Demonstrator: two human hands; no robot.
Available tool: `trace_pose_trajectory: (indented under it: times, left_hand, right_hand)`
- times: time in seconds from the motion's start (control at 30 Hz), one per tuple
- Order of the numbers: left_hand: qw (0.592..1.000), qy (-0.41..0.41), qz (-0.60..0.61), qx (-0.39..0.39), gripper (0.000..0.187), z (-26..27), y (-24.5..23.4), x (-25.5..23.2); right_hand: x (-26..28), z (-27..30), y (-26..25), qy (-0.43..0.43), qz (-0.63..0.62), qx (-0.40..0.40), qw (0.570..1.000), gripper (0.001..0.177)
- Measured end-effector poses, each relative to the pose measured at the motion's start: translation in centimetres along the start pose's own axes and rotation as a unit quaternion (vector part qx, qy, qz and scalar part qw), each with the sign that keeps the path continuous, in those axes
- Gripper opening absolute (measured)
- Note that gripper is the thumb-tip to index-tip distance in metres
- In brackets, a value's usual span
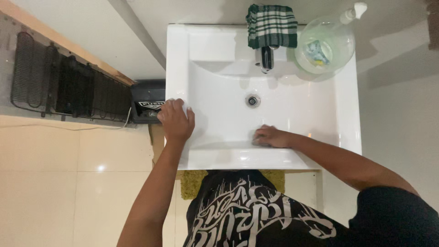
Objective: The person cleans the white bathroom sink by scrubbing the basin, faucet, and edges with a sponge and then rinsing the surfaces.
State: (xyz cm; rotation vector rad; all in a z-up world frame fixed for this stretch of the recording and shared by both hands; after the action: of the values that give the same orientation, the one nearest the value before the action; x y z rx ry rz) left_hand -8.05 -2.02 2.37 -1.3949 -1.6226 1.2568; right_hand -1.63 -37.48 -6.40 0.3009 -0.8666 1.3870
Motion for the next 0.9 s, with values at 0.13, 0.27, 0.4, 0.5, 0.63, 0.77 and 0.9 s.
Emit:
trace_pose_trajectory:
  times: [0.13, 0.27, 0.4, 0.5, 0.63, 0.77, 0.9]
  left_hand:
    - [0.999, -0.01, 0.01, 0.036, 0.036, -0.1, 0.1, 0.1]
    - [0.999, -0.015, 0.014, 0.033, 0.036, -0.1, 0.2, 0.2]
    - [1.0, 0.003, 0.013, -0.002, 0.037, 0.0, 0.1, 0.2]
    - [1.0, 0.001, 0.008, 0.011, 0.036, -0.3, 0.0, 0.1]
    - [1.0, -0.002, 0.018, 0.021, 0.035, -0.2, -0.3, 0.1]
    - [0.999, -0.003, 0.032, 0.018, 0.035, -0.3, -0.4, 0.2]
    - [1.0, 0.001, 0.021, 0.01, 0.034, -0.1, -0.2, 0.1]
  right_hand:
    - [-2.3, -4.1, 1.2, 0.079, 0.027, -0.037, 0.996, 0.043]
    - [7.4, -10.7, 5.7, 0.04, -0.083, -0.004, 0.996, 0.04]
    - [14.4, -10.4, 7.1, -0.017, -0.235, 0.057, 0.97, 0.037]
    - [13.7, -6.7, 5.8, -0.041, -0.296, 0.101, 0.949, 0.04]
    - [6.4, -4.0, 2.8, 0.003, -0.081, -0.004, 0.997, 0.044]
    - [4.1, -7.9, 3.5, 0.035, -0.065, -0.045, 0.996, 0.04]
    - [12.9, -11.4, 7.1, -0.028, -0.204, 0.024, 0.978, 0.049]
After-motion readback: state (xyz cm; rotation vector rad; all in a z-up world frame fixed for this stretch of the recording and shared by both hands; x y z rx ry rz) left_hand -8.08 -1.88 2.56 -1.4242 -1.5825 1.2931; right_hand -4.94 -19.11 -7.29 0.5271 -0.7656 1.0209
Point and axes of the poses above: each hand's wrist, its own z-axis away from the middle knuckle, its own y-axis out of the palm, x = y × z, the point moved 3 cm from there along -z, towards the middle knuckle, and after that the axes turned 15 degrees about -z, right-handed, at the moved point
